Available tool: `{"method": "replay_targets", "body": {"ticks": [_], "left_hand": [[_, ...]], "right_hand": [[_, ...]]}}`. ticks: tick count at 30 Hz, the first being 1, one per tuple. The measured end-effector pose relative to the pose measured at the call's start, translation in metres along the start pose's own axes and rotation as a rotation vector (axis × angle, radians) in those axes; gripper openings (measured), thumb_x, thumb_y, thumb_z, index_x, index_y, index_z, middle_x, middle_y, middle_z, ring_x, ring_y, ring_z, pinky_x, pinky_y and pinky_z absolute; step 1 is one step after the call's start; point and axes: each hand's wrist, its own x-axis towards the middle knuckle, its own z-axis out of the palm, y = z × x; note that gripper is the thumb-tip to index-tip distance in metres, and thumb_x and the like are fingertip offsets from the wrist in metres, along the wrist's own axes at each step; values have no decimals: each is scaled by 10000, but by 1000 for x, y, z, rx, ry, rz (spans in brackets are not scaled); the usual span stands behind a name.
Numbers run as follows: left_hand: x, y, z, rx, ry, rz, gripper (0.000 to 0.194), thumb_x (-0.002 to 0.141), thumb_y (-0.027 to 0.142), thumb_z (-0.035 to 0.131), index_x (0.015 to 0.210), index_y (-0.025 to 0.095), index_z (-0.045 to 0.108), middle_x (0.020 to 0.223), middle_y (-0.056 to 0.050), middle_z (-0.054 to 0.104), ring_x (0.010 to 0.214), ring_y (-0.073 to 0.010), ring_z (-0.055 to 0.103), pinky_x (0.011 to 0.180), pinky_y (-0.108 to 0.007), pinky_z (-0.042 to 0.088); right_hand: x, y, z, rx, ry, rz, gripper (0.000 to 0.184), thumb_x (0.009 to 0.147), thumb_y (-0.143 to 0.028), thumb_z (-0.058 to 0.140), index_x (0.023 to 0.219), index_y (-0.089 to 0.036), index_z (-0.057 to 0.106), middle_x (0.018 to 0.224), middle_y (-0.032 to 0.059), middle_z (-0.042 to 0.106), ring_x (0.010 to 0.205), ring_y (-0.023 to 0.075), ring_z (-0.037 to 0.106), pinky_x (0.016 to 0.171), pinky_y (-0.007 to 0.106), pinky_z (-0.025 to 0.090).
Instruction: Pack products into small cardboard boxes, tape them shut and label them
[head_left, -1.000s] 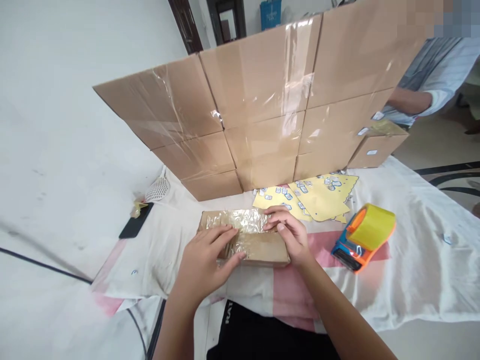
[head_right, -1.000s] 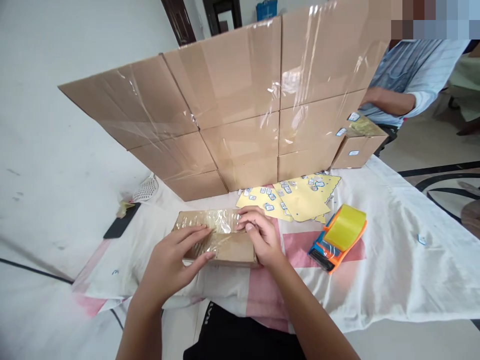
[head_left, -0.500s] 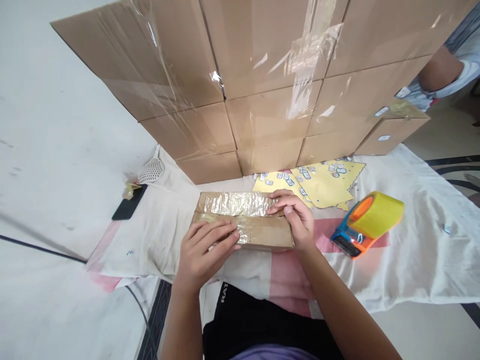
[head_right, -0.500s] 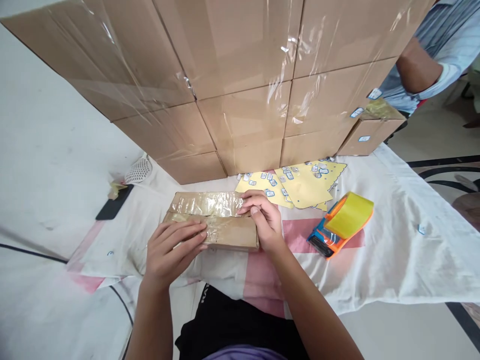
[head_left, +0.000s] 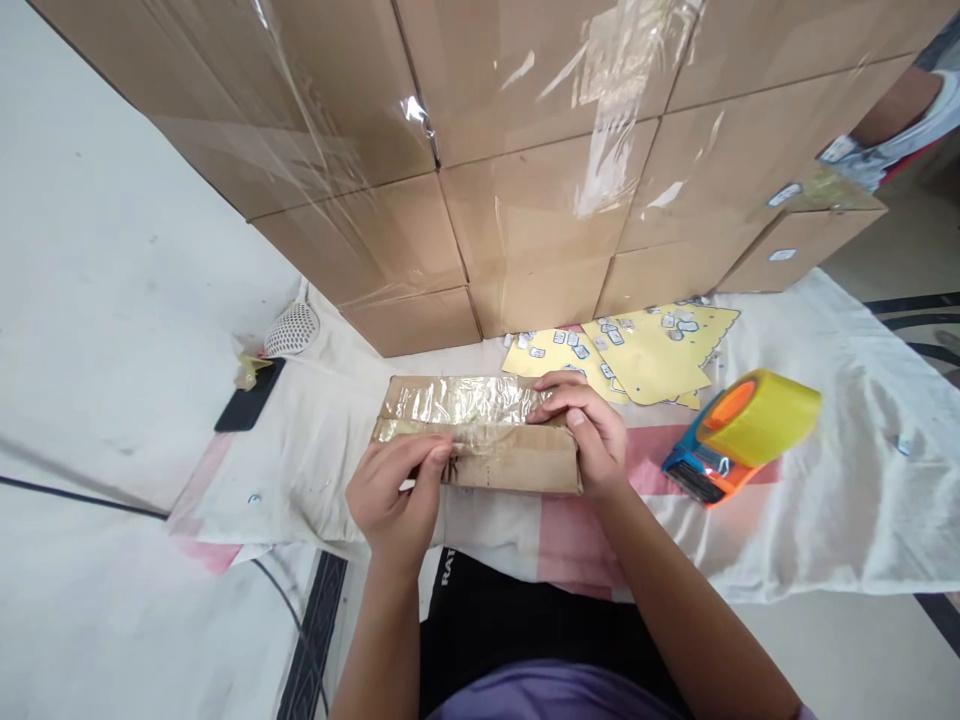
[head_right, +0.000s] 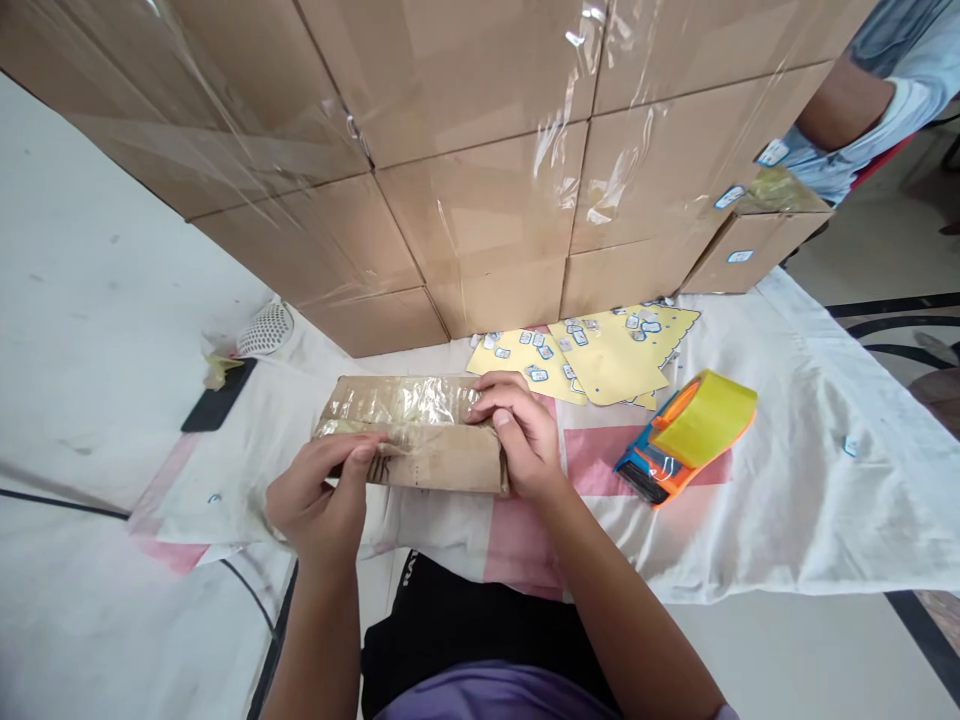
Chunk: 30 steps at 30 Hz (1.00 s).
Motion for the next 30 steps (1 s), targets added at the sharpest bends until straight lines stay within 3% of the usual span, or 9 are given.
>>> {"method": "replay_targets", "body": {"ticks": [5,9,12,15,19,21,23,26,30], "left_hand": [[4,7,2,-4,-24,-144,105,911,173,703,897,253,769,871,30,787,820,-149,723,727,-283,519],[6,8,4,3,-35,-190,99,924,192,689,905,258,760,903,24,788,851,-162,724,744,-295,514],[5,1,-1,-39,-69,15,128,907,127,675,908,241,731,958,0,791,910,-186,731,777,-323,517],[1,-8,-13,6,-208,307,168,876,111,686,963,248,726,1036,-27,789,984,-217,714,855,-378,487],[-10,-12,-26,155,-407,395,270,937,289,662,1204,274,696,1232,-70,754,1177,-271,654,987,-459,367],[-14,-9,-25,139,-390,355,250,1005,331,561,1208,270,695,1234,-72,754,1202,-263,642,993,-461,348],[-15,-5,-20,120,-317,284,181,1010,264,560,1096,279,718,1139,-37,782,1143,-227,669,967,-433,355],[-14,-4,-11,135,-245,246,121,914,176,713,969,284,719,1044,13,797,1044,-199,704,936,-403,358],[-15,-10,-6,136,-186,323,159,895,137,723,939,290,715,1044,22,803,1011,-183,711,924,-395,352]], "right_hand": [[6,-1,-4,-57,-131,-123,337,966,-540,548,906,-254,715,809,77,696,1038,333,616,939,550,471],[8,-3,-6,-68,-147,-125,95,887,-350,655,875,-259,679,840,62,707,1053,317,608,952,532,472],[7,-4,-6,-59,-136,-110,22,867,-253,631,853,-259,648,877,60,705,1082,310,592,969,526,463],[4,-4,-4,-64,-140,-108,59,845,-212,618,863,-267,627,916,54,689,1103,306,582,1007,529,446],[-3,-2,-1,-37,-25,82,426,775,-233,622,1196,-290,584,1281,82,569,1301,322,492,1094,519,410],[-6,-2,-1,34,-9,261,596,762,-259,617,1343,-301,488,1385,81,492,1314,316,482,1066,485,440],[-9,-2,-2,93,-38,384,631,775,-274,604,1383,-308,440,1363,67,505,1237,297,528,1021,453,462],[-9,-3,-3,114,-45,432,622,778,-280,588,1380,-307,432,1315,52,528,1168,281,549,988,429,471],[-10,-2,1,93,-42,448,629,789,-305,580,1399,-299,431,1359,57,524,1219,283,539,1042,449,455]]}}
